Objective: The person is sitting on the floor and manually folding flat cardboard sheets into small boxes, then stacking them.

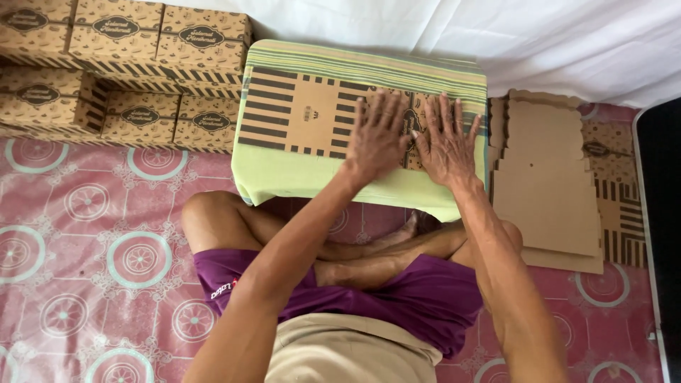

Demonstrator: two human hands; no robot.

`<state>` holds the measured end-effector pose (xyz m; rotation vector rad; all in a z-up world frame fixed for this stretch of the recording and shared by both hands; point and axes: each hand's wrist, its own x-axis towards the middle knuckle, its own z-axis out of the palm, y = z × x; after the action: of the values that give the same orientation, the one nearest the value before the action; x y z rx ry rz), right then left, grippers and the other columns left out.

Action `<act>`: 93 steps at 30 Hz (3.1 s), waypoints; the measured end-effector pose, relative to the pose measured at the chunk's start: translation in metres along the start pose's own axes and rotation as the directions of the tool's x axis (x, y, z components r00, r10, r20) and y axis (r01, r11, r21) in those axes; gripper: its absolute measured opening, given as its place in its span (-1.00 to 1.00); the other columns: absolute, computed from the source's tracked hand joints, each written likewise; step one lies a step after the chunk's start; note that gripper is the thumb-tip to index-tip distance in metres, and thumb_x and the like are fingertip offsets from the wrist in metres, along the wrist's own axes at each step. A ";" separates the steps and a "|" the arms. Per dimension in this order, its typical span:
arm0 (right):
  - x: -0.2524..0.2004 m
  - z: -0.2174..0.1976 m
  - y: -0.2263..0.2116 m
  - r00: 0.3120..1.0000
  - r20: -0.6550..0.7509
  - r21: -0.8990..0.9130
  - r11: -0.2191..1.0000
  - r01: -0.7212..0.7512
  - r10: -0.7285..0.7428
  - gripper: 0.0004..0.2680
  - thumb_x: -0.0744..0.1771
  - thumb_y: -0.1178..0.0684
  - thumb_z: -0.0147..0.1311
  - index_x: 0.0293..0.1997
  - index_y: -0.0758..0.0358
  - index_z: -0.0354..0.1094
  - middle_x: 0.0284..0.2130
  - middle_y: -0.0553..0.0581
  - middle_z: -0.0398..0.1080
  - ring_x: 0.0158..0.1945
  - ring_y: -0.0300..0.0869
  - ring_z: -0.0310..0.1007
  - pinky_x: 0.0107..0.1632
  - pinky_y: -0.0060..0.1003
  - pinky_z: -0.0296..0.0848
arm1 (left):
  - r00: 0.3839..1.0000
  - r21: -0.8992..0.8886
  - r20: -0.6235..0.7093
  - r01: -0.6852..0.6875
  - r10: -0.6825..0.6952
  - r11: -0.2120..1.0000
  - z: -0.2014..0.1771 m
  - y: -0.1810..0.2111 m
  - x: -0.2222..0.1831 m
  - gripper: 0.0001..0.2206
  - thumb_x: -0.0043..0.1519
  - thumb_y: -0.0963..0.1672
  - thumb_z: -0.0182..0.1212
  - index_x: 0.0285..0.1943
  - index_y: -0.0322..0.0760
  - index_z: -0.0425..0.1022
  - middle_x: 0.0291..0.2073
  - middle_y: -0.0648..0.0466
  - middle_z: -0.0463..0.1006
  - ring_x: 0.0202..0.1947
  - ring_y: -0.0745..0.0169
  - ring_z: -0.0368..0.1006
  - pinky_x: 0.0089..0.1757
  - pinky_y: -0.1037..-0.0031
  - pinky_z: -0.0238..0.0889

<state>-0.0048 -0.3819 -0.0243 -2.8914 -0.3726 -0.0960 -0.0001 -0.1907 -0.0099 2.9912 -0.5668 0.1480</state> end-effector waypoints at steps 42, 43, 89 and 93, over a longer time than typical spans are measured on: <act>-0.002 -0.006 -0.004 1.000 -0.006 -0.028 0.999 -0.019 0.019 -0.46 0.43 -0.41 -0.50 0.61 -0.06 -0.21 0.57 0.18 -0.30 0.57 0.23 -0.32 0.38 0.57 -0.43 | 0.987 -0.066 -0.157 -0.025 0.014 0.998 -0.014 -0.012 -0.087 -0.41 0.41 0.14 -0.31 0.51 -0.18 0.22 0.46 -0.09 0.22 0.50 -0.27 -0.09 0.28 -0.41 -0.34; -0.002 -0.005 -0.002 1.000 -0.007 -0.029 0.999 -0.024 0.024 -0.46 0.43 -0.41 -0.50 0.61 -0.06 -0.21 0.57 0.18 -0.30 0.57 0.23 -0.32 0.38 0.57 -0.43 | 0.987 -0.067 -0.158 -0.029 0.019 0.997 -0.013 -0.014 -0.075 -0.41 0.41 0.14 -0.31 0.51 -0.18 0.22 0.46 -0.09 0.22 0.50 -0.27 -0.09 0.28 -0.41 -0.34; -0.002 0.000 -0.001 0.999 -0.027 -0.025 0.999 0.029 -0.030 -0.49 0.43 -0.32 -0.46 0.60 0.00 -0.25 0.57 0.18 -0.34 0.57 0.27 -0.38 0.39 0.57 -0.51 | 0.979 -0.173 -0.053 0.186 -0.198 0.967 -0.005 -0.111 -0.010 -0.32 0.40 0.18 -0.35 0.60 -0.23 -0.03 0.56 -0.08 -0.03 0.54 -0.25 -0.30 0.33 -0.31 -0.56; -0.003 0.002 0.001 0.999 -0.029 -0.051 0.998 0.033 -0.035 -0.47 0.43 -0.36 -0.48 0.61 -0.10 -0.41 0.58 0.08 -0.42 0.59 0.24 -0.46 0.39 0.60 -0.57 | 0.985 -0.185 -0.052 0.155 -0.167 0.970 0.006 -0.113 -0.016 -0.30 0.39 0.20 -0.41 0.63 -0.15 -0.18 0.60 -0.02 -0.23 0.54 -0.13 -0.52 0.34 -0.20 -0.74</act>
<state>-0.0072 -0.3832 -0.0268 -2.9300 -0.4200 -0.1563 0.0277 -0.0805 -0.0258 2.8272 -0.3098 0.1744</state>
